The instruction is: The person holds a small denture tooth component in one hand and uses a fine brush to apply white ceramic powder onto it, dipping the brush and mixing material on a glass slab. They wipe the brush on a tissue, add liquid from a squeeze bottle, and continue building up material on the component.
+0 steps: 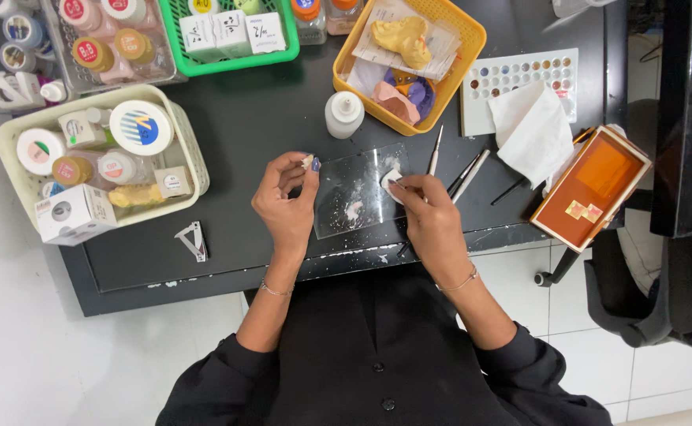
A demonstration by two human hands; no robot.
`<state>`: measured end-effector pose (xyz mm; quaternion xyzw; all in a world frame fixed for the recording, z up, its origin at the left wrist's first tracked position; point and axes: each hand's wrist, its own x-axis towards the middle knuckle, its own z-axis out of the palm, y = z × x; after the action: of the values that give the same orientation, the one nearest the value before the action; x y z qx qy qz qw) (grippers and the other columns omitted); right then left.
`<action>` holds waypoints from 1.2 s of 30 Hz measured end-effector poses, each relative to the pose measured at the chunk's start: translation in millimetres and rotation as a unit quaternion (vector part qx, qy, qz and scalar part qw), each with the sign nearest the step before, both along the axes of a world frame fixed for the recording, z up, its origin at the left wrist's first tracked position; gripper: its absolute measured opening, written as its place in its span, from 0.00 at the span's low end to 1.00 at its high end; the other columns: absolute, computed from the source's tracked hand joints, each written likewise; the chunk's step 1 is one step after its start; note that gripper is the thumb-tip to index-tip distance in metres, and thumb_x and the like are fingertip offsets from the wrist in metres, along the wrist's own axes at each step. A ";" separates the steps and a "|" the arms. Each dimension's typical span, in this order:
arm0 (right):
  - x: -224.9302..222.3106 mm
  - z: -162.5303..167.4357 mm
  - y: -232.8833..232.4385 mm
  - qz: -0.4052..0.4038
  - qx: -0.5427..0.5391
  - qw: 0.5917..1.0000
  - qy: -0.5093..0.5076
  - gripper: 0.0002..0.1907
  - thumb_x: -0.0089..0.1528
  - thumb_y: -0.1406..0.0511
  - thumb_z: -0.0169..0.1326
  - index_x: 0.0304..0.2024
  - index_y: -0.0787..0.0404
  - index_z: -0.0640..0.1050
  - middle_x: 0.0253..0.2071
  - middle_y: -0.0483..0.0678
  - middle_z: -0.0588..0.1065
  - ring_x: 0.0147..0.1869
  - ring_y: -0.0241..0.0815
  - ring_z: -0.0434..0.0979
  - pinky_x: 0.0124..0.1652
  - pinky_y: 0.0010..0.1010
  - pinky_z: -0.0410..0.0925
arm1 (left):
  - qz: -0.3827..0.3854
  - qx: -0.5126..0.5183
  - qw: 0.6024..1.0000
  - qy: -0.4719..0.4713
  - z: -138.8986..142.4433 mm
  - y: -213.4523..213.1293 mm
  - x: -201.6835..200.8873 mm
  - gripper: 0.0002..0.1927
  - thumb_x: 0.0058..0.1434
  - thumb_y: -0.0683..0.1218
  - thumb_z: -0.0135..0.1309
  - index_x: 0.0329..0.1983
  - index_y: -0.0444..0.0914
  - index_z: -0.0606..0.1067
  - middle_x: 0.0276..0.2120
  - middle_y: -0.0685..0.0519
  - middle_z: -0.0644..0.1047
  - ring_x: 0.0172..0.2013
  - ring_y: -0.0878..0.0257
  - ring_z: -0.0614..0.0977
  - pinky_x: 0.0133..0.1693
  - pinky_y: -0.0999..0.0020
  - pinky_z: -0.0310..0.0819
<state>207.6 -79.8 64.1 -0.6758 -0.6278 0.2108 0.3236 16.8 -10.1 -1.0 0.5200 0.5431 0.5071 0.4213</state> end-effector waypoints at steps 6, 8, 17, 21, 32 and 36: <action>-1.7 14.7 -19.5 0.009 0.033 0.999 -0.003 0.16 0.61 0.78 0.56 0.49 0.64 0.82 0.48 0.50 0.77 0.46 0.48 0.80 0.45 0.34 0.72 | 0.002 -0.009 1.000 0.012 1.6 2.9 1.9 0.09 0.63 0.36 0.61 0.46 0.30 0.77 0.39 0.50 0.82 0.40 0.65 0.87 0.43 0.73 0.83; -6.9 14.3 -21.6 0.017 0.016 1.000 0.005 0.16 0.60 0.79 0.56 0.49 0.64 0.82 0.48 0.50 0.77 0.46 0.48 0.80 0.45 0.34 0.73 | 0.000 -0.008 1.000 0.009 1.8 0.4 1.5 0.09 0.64 0.36 0.61 0.46 0.31 0.77 0.39 0.50 0.82 0.40 0.65 0.86 0.44 0.73 0.84; -1.7 29.8 -25.7 0.005 -0.002 1.000 0.015 0.13 0.62 0.76 0.57 0.47 0.62 0.82 0.46 0.49 0.77 0.45 0.49 0.81 0.43 0.35 0.72 | -0.005 -0.013 1.000 0.018 1.7 2.8 1.1 0.09 0.64 0.37 0.61 0.46 0.31 0.77 0.38 0.50 0.83 0.40 0.65 0.86 0.45 0.72 0.84; -7.3 24.2 -18.9 0.006 -0.038 0.999 0.037 0.11 0.62 0.76 0.57 0.46 0.62 0.82 0.45 0.49 0.77 0.43 0.49 0.80 0.42 0.35 0.72 | -0.010 -0.013 1.000 0.008 2.5 1.4 0.6 0.09 0.65 0.37 0.61 0.46 0.31 0.77 0.39 0.50 0.83 0.41 0.65 0.86 0.44 0.73 0.84; -48.7 17.6 -7.7 0.154 0.046 0.986 0.033 0.20 0.55 0.80 0.54 0.50 0.69 0.79 0.52 0.52 0.76 0.51 0.51 0.77 0.50 0.37 0.72 | -0.006 0.015 1.000 -0.013 -3.0 1.0 -2.5 0.09 0.67 0.36 0.59 0.48 0.29 0.75 0.40 0.49 0.82 0.43 0.64 0.87 0.44 0.73 0.85; -69.1 7.0 4.2 0.185 0.011 0.983 -0.002 0.22 0.51 0.80 0.53 0.49 0.70 0.79 0.52 0.53 0.75 0.53 0.51 0.75 0.52 0.38 0.71 | 0.025 -0.007 0.997 -0.079 -3.5 -0.2 -2.2 0.08 0.67 0.36 0.58 0.48 0.29 0.74 0.41 0.49 0.81 0.44 0.62 0.86 0.44 0.73 0.83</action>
<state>138.5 -75.6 71.1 -0.5447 -0.7449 0.2588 0.2854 14.6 -10.3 -4.4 0.4617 0.5240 0.5535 0.4538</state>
